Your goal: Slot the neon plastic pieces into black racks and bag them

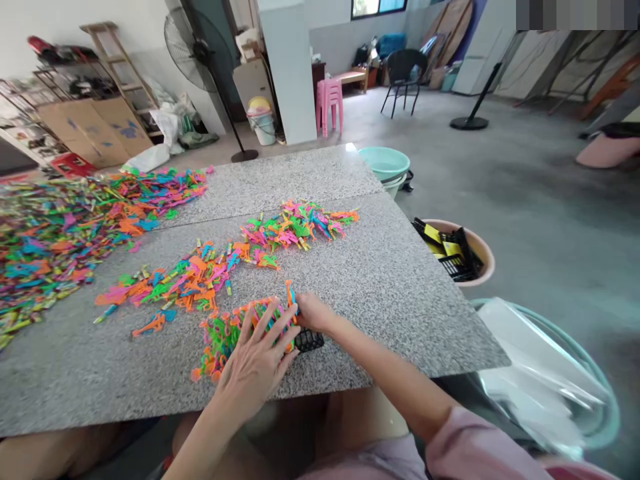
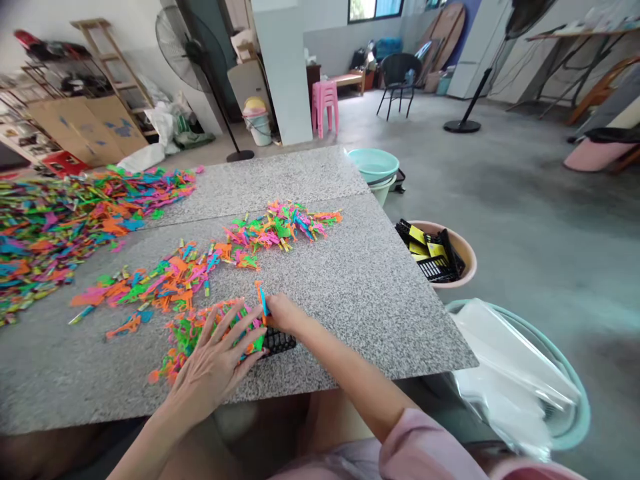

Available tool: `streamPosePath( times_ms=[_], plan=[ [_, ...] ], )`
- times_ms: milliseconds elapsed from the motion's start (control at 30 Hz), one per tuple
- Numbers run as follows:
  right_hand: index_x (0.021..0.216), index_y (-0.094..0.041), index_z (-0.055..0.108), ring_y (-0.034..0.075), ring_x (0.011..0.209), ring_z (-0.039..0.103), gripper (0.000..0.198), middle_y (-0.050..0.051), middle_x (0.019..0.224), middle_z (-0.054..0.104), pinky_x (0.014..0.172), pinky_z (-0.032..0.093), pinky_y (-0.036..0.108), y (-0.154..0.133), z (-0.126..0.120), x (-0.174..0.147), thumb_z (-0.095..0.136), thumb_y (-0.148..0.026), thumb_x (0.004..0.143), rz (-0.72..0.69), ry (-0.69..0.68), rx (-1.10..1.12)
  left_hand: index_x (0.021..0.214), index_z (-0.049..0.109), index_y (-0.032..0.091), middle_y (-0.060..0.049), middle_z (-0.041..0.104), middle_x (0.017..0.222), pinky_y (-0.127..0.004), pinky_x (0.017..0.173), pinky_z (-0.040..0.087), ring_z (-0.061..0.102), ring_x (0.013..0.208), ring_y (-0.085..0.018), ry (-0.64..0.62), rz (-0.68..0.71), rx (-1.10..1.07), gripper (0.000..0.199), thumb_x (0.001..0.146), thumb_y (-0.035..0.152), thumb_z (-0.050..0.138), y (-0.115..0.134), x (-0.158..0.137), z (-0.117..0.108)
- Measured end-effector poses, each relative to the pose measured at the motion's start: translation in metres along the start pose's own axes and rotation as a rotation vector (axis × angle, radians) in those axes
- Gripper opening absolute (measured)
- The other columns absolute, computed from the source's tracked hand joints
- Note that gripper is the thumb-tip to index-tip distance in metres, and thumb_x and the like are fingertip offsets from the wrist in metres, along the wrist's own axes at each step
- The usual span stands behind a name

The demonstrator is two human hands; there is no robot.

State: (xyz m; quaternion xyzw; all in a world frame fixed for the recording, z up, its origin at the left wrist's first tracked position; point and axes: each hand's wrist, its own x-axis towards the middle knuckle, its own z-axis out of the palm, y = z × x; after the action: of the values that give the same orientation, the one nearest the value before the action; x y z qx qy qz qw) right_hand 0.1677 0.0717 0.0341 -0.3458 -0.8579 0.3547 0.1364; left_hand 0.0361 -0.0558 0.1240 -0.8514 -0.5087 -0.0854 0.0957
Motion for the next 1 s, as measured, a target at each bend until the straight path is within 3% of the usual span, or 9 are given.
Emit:
streamPosePath(
  times_ms=[200,367,467,533,667,733,800,900,1000],
  plan=[
    [0.077,-0.014,0.069,0.012,0.063,0.056,0.009,-0.002,0.064,0.063,0.057,0.033,0.018,0.009,0.007,0.002,0.061,-0.009,0.075,-0.196,0.016,0.092,0.112,0.065,0.023,-0.005,0.063,0.129,-0.055,0.118,0.025,0.041,0.136,-0.03,0.012,-0.045,-0.025,0.023,0.095,0.033,0.053,-0.001,-0.001,0.008],
    [0.073,-0.015,0.068,0.014,0.066,0.059,0.009,0.0,0.068,0.066,0.059,0.035,0.02,0.0,0.006,0.017,0.062,-0.008,0.073,-0.21,-0.059,0.045,0.116,0.064,0.023,-0.005,0.056,0.139,-0.057,0.119,0.021,0.041,0.136,-0.028,-0.002,-0.016,-0.043,0.025,0.096,0.03,0.05,-0.005,-0.003,0.013],
    [0.074,-0.015,0.068,0.014,0.068,0.06,0.009,0.0,0.071,0.068,0.061,0.039,0.02,0.006,-0.001,0.026,0.065,-0.007,0.071,-0.226,-0.131,0.028,0.119,0.061,0.025,-0.001,0.061,0.134,-0.052,0.118,0.028,0.041,0.137,-0.025,-0.099,-0.043,-0.118,0.026,0.096,0.031,0.052,-0.007,-0.003,0.012],
    [0.085,-0.015,0.07,0.013,0.068,0.061,0.02,0.0,0.081,0.07,0.063,0.043,0.021,0.012,-0.008,0.04,0.069,-0.007,0.068,-0.17,-0.151,0.049,0.12,0.061,0.026,0.0,0.062,0.133,-0.052,0.116,0.033,0.041,0.137,-0.025,-0.134,-0.092,-0.144,0.026,0.095,0.031,0.054,-0.006,-0.003,0.011],
    [0.123,-0.018,0.061,0.017,0.089,0.065,0.048,0.008,0.12,0.065,0.083,0.048,0.028,0.013,-0.011,0.083,0.068,-0.014,0.076,-0.004,0.161,-0.015,0.12,0.06,0.026,0.001,0.06,0.136,-0.053,0.114,0.036,0.041,0.138,-0.026,-0.155,-0.104,-0.141,0.027,0.094,0.033,0.056,-0.005,-0.002,0.011],
    [0.127,-0.02,0.059,0.021,0.109,0.059,0.045,0.011,0.128,0.06,0.094,0.044,0.033,0.007,-0.004,0.101,0.063,-0.015,0.083,-0.018,0.251,-0.192,0.119,0.061,0.027,0.001,0.06,0.135,-0.053,0.113,0.038,0.043,0.137,-0.026,-0.155,-0.102,-0.129,0.027,0.094,0.035,0.056,-0.005,-0.002,0.011],
    [0.12,-0.018,0.063,0.023,0.115,0.055,0.034,0.012,0.121,0.064,0.098,0.042,0.033,0.006,0.003,0.109,0.053,-0.011,0.088,-0.051,0.233,-0.336,0.12,0.06,0.027,0.001,0.061,0.135,-0.052,0.111,0.04,0.044,0.136,-0.026,-0.158,-0.096,-0.122,0.028,0.094,0.035,0.056,-0.006,-0.002,0.011],
    [0.109,-0.014,0.066,0.022,0.11,0.056,0.03,0.013,0.108,0.067,0.096,0.041,0.03,0.023,-0.001,0.093,0.043,-0.005,0.09,-0.046,0.215,-0.404,0.122,0.059,0.027,0.001,0.06,0.136,-0.051,0.112,0.04,0.042,0.137,-0.026,-0.168,-0.073,-0.129,0.03,0.094,0.034,0.056,-0.007,-0.002,0.009],
    [0.105,-0.014,0.066,0.021,0.108,0.057,0.03,0.013,0.106,0.068,0.095,0.041,0.029,0.058,-0.033,0.058,0.042,-0.003,0.09,0.02,0.255,-0.4,0.123,0.058,0.026,0.0,0.059,0.137,-0.051,0.113,0.037,0.038,0.14,-0.026,-0.163,-0.057,-0.137,0.029,0.094,0.032,0.054,-0.008,-0.002,0.01]
  ],
)
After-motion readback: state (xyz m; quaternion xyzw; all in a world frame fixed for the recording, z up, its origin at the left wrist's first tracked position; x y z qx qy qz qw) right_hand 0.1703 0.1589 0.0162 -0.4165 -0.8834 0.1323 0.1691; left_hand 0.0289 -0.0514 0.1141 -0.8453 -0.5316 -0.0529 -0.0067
